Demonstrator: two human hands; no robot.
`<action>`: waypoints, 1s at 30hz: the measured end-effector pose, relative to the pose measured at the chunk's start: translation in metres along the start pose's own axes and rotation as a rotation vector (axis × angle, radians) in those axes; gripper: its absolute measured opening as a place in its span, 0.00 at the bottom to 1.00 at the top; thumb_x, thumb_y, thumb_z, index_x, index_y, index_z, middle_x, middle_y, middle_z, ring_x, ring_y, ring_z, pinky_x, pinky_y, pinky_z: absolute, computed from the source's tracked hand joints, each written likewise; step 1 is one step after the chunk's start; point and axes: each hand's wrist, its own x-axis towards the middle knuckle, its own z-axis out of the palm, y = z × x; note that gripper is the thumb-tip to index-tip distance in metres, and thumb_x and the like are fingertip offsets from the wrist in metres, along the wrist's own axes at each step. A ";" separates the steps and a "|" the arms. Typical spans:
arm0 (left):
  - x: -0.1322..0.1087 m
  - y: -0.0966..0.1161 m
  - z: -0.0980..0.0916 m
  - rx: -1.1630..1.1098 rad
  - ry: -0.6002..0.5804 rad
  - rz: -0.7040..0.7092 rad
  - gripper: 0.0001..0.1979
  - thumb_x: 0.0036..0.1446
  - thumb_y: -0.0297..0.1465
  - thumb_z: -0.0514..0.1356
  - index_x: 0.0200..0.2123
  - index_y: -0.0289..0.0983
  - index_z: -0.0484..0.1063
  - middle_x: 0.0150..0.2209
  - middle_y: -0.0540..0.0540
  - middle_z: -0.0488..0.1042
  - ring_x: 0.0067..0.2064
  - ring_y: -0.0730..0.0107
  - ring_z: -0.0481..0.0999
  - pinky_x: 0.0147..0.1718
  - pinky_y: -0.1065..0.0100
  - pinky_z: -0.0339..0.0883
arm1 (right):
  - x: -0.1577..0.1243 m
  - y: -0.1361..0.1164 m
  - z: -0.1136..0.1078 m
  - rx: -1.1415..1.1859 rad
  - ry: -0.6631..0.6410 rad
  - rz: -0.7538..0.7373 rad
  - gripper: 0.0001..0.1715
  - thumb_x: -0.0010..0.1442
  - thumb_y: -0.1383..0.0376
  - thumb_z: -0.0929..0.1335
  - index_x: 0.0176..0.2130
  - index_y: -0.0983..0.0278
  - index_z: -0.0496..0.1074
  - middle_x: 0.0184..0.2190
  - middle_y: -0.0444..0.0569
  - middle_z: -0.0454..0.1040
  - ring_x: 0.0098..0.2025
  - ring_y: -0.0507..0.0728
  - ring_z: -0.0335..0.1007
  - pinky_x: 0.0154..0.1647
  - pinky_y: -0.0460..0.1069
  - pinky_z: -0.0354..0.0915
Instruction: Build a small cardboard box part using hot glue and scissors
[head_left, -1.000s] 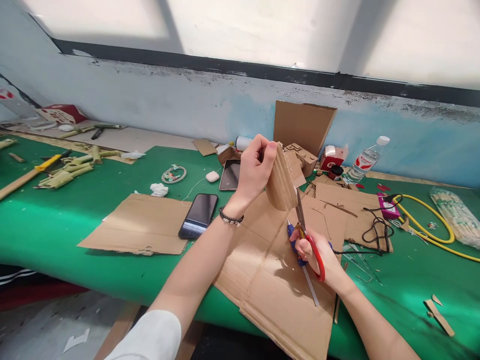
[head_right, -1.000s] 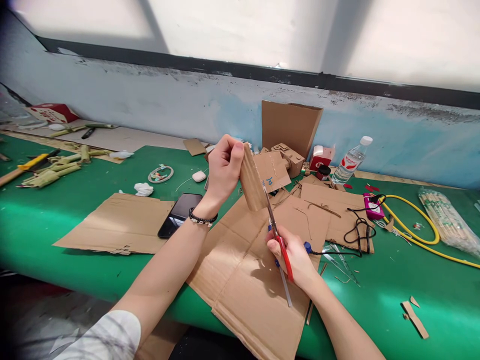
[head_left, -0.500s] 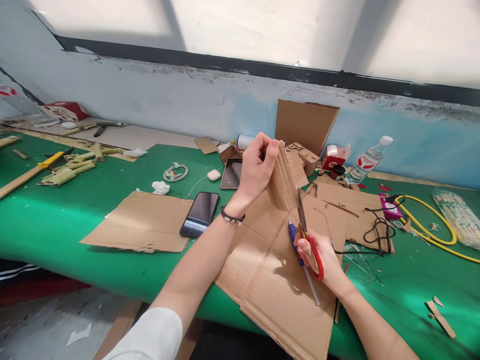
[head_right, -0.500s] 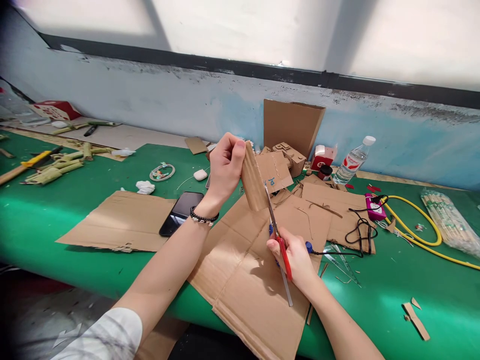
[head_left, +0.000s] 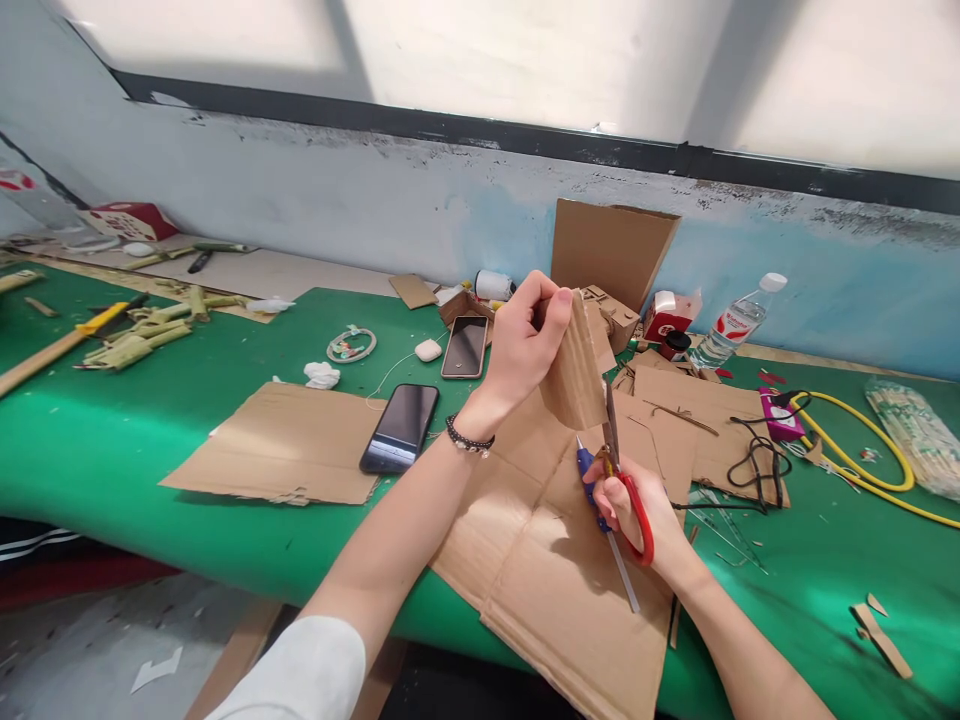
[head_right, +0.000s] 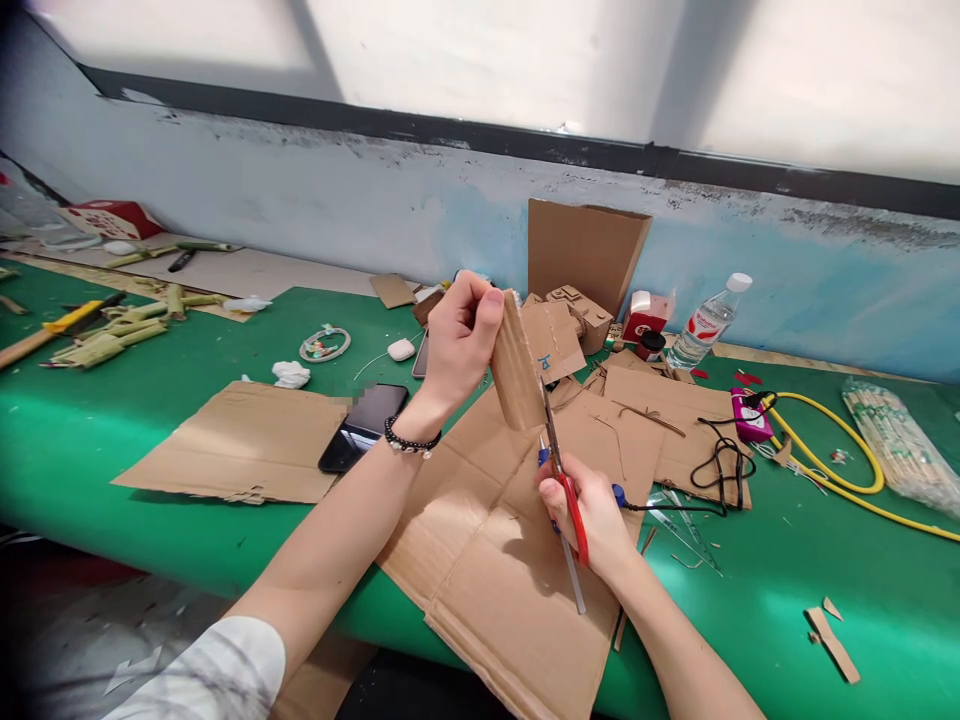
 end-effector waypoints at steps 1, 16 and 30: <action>0.000 0.001 0.001 -0.004 0.001 -0.002 0.31 0.74 0.61 0.62 0.32 0.41 0.66 0.28 0.54 0.60 0.28 0.73 0.61 0.27 0.66 0.58 | 0.000 -0.002 -0.001 -0.010 0.004 0.002 0.36 0.72 0.32 0.69 0.41 0.61 0.75 0.24 0.39 0.65 0.24 0.52 0.56 0.24 0.48 0.57; -0.001 0.001 0.000 -0.013 -0.001 -0.032 0.32 0.73 0.62 0.62 0.32 0.41 0.65 0.28 0.54 0.60 0.28 0.73 0.60 0.28 0.66 0.58 | -0.002 -0.019 -0.001 -0.093 0.041 0.016 0.40 0.69 0.26 0.67 0.37 0.58 0.71 0.23 0.40 0.62 0.25 0.53 0.56 0.24 0.49 0.55; 0.000 0.001 0.000 0.018 -0.022 -0.005 0.31 0.75 0.60 0.61 0.32 0.41 0.66 0.27 0.54 0.62 0.28 0.73 0.61 0.27 0.66 0.59 | -0.006 -0.018 0.000 -0.095 0.041 0.040 0.40 0.71 0.26 0.66 0.36 0.58 0.71 0.22 0.41 0.64 0.23 0.53 0.56 0.22 0.49 0.53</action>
